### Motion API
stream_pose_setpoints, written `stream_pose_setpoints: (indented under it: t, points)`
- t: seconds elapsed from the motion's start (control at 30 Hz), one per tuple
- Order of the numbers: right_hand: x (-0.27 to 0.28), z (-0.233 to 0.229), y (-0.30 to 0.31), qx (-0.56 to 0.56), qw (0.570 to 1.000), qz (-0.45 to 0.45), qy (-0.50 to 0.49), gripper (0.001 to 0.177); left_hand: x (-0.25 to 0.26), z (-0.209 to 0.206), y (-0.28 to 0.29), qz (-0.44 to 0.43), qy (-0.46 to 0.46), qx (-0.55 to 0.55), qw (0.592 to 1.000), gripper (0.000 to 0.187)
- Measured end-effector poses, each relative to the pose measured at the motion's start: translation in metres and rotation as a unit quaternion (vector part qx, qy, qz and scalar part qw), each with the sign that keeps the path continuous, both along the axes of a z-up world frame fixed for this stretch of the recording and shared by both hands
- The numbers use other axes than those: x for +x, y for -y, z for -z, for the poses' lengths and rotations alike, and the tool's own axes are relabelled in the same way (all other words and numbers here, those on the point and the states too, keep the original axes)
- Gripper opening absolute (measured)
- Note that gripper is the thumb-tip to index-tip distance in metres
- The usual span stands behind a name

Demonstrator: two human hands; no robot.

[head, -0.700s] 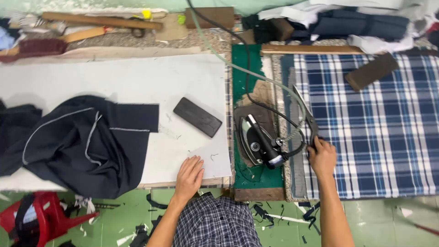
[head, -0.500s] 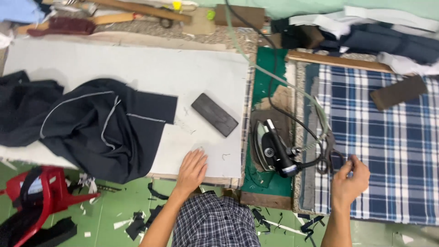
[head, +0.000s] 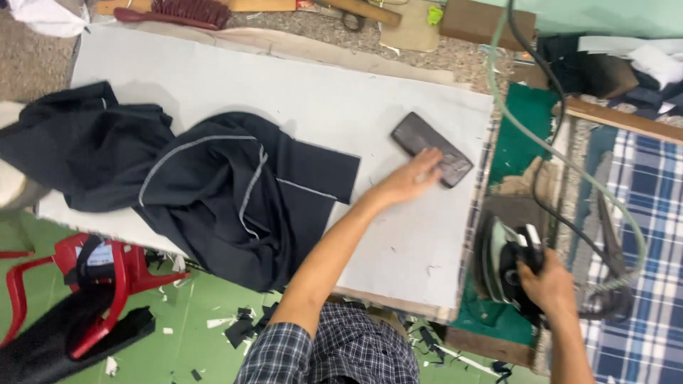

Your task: The person irons a dark garment on a white table using a steam iron and a wooden pressing block. They repeatedly smooth the fabric, press seams, and reposition the garment to ensure even ironing.

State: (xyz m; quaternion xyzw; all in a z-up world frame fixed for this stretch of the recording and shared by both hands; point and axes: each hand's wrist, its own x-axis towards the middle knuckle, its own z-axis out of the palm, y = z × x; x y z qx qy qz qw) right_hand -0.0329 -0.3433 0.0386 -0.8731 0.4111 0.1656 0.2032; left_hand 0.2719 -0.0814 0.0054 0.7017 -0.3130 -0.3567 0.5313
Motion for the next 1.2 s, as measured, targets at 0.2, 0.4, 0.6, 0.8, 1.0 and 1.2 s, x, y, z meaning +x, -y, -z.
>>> stream_pose_setpoints:
  t: [0.2,0.4,0.6,0.8,1.0,1.2]
  points:
    - [0.047,-0.106,-0.087,-0.055,0.993,0.047,-0.098,0.060,0.062,-0.061,-0.186,-0.356,0.377,0.022,0.855,0.033]
    - [0.147,-0.125,-0.160,0.023,0.990,-0.071,-0.123,0.040,-0.034,-0.051,-0.234,-0.276,0.407,0.083,0.867,0.034]
    - [0.197,-0.068,-0.150,-0.095,0.959,-0.247,-0.100,0.044,-0.094,0.000,-0.220,-0.260,0.457,0.164,0.835,0.049]
    - [0.242,-0.062,-0.128,-0.143,0.944,-0.289,-0.064,0.050,-0.098,0.009,-0.207,-0.241,0.490,0.226,0.807,0.053]
    - [0.212,0.014,-0.153,-0.174,0.724,-0.500,0.441,0.034,-0.096,0.013,-0.197,-0.257,0.482,0.254,0.798,0.051]
    - [0.217,0.055,-0.260,0.031,0.800,-0.446,0.399,0.023,-0.097,0.030,-0.199,-0.266,0.469,0.246,0.805,0.052]
